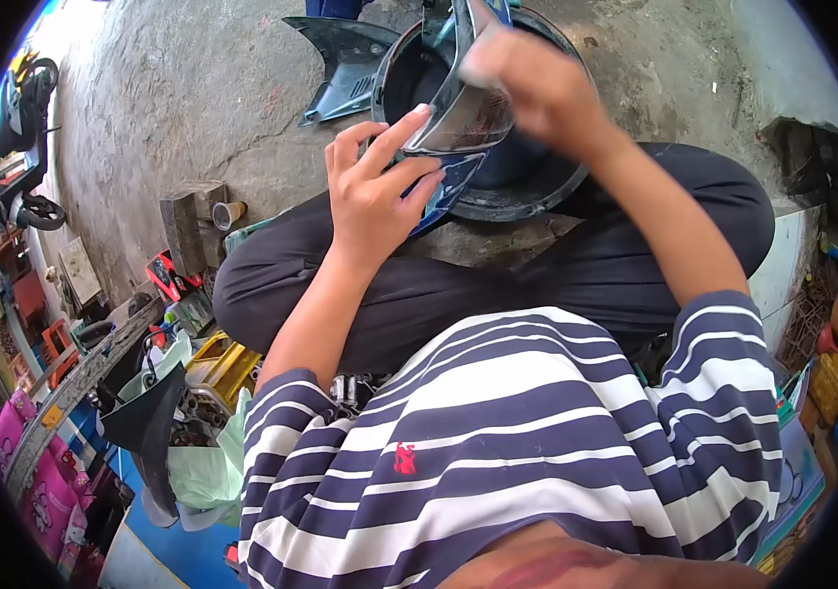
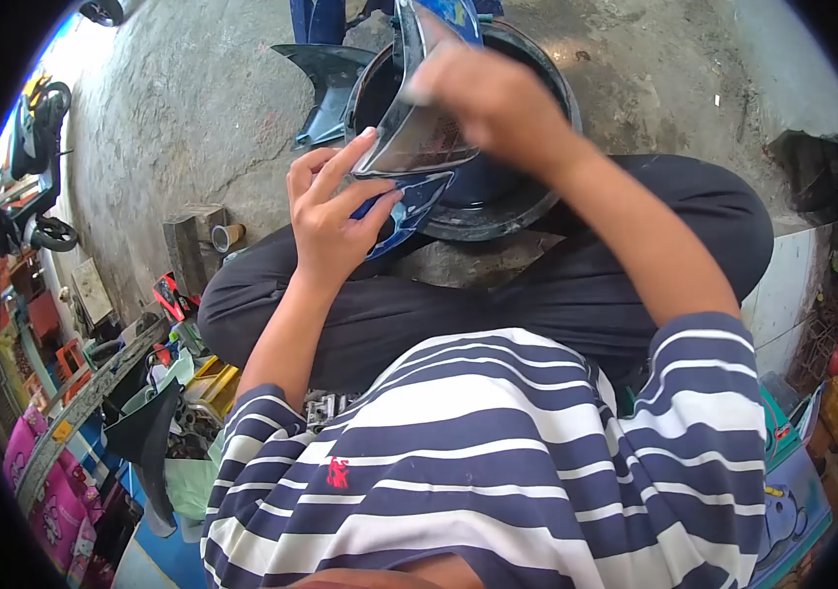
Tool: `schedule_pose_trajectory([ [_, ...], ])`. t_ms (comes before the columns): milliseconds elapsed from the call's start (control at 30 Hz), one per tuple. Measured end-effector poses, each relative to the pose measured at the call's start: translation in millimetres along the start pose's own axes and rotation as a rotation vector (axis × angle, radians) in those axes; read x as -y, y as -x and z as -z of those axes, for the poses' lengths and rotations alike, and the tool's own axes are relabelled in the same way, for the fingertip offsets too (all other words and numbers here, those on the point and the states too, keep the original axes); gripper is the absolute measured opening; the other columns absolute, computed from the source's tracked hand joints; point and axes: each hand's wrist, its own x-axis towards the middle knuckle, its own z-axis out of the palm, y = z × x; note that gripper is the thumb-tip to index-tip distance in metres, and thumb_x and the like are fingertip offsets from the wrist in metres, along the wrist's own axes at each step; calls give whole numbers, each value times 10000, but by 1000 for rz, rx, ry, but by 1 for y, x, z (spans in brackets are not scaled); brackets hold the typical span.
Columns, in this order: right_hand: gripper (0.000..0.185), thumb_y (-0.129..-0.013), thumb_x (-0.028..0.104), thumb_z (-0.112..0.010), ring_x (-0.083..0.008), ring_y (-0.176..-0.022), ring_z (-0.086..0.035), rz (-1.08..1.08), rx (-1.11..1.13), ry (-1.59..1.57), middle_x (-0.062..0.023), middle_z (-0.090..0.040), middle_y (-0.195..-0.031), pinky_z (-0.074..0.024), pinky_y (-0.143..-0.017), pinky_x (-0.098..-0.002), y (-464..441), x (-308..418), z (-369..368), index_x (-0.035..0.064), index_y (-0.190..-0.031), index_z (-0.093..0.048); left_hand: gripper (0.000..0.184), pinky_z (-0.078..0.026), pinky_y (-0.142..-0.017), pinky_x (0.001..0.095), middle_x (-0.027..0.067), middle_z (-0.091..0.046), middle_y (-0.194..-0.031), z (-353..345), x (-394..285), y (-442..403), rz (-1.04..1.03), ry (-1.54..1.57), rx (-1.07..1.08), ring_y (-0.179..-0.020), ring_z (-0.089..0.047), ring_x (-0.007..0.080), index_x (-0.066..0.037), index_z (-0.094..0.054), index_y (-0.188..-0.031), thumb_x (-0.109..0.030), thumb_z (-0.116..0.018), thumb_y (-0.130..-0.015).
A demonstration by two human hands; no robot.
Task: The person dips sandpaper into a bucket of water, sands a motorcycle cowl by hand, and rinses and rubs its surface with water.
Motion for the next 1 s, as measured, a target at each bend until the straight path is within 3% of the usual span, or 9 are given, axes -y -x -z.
schedule_pose_trajectory([
  [67, 384, -881, -29, -726, -368, -1145, -726, -188, -112, 7, -144, -748, -1239, -584, -908, -432, -5, -25, 18, 102, -1242, -739, 169, -459, -994, 403, -91, -723, -1449, -1, 4, 1, -19, 11, -2, -1160, -612, 246, -192, -837, -828, -203, -934, -690],
  [167, 194, -1019, 159, -732, -347, -1076, -737, -195, -244, 17, -202, -772, -1157, -574, -901, -415, -12, -24, 30, 13, -1144, -755, 183, -471, -996, 403, -64, -732, -1443, 1, 3, 2, -13, 11, -2, -1167, -615, 258, -174, -846, -838, -191, -941, -682],
  [200, 374, -894, -39, -721, -371, -1181, -719, -179, -161, 22, -122, -756, -1243, -588, -976, -435, -7, -16, 30, 93, -1244, -736, 199, -483, -999, 406, -34, -743, -1433, 3, 0, 0, -12, 6, 6, -1169, -620, 271, -157, -851, -845, -173, -949, -673],
  [333, 360, -884, -35, -733, -355, -1280, -691, 37, -44, 46, -109, -759, -1256, -550, -1138, -453, -2, 7, 14, 72, -1227, -726, 224, -496, -1003, 407, -2, -752, -1426, 3, -1, -3, -26, 2, 19, -1177, -621, 283, -141, -856, -863, -157, -957, -664],
  [433, 431, -812, -115, -714, -348, -1303, -690, 154, 72, 30, -118, -760, -1288, -555, -1126, -482, 3, 16, -1, 28, -1219, -718, 229, -497, -1004, 405, -2, -751, -1426, 4, -2, -3, -34, -14, 25, -1176, -623, 284, -143, -855, -872, -158, -956, -666],
  [567, 424, -818, -73, -710, -359, -1355, -654, 114, 10, 67, -121, -733, -1342, -527, -1162, -487, 5, -4, -2, 33, -1228, -709, 234, -496, -1007, 404, 0, -752, -1426, 4, -2, -2, -18, -17, 33, -1176, -623, 285, -142, -856, -880, -159, -955, -670],
  [600, 290, -875, 31, -710, -354, -1353, -654, 135, 15, 103, -147, -737, -1289, -526, -1168, -472, 4, 7, 0, 36, -1166, -711, 234, -496, -1008, 403, 0, -752, -1426, 4, -2, -1, -17, -15, 31, -1177, -622, 285, -143, -856, -883, -159, -955, -671],
  [767, 426, -814, -72, -715, -371, -1366, -644, 96, -1, 102, -111, -747, -1321, -532, -1158, -493, 6, 0, -3, 50, -1222, -719, 243, -497, -1009, 405, 4, -752, -1425, 4, -1, -3, -21, -15, 35, -1173, -622, 284, -144, -862, -900, -163, -954, -676],
  [1000, 336, -834, 8, -729, -343, -1326, -673, 122, -23, 116, -98, -770, -1240, -567, -1094, -456, 0, 3, -3, 36, -1169, -728, 256, -500, -1004, 404, -3, -750, -1428, 3, -1, -6, -21, -13, 28, -1162, -620, 288, -144, -864, -910, -160, -956, -672],
])
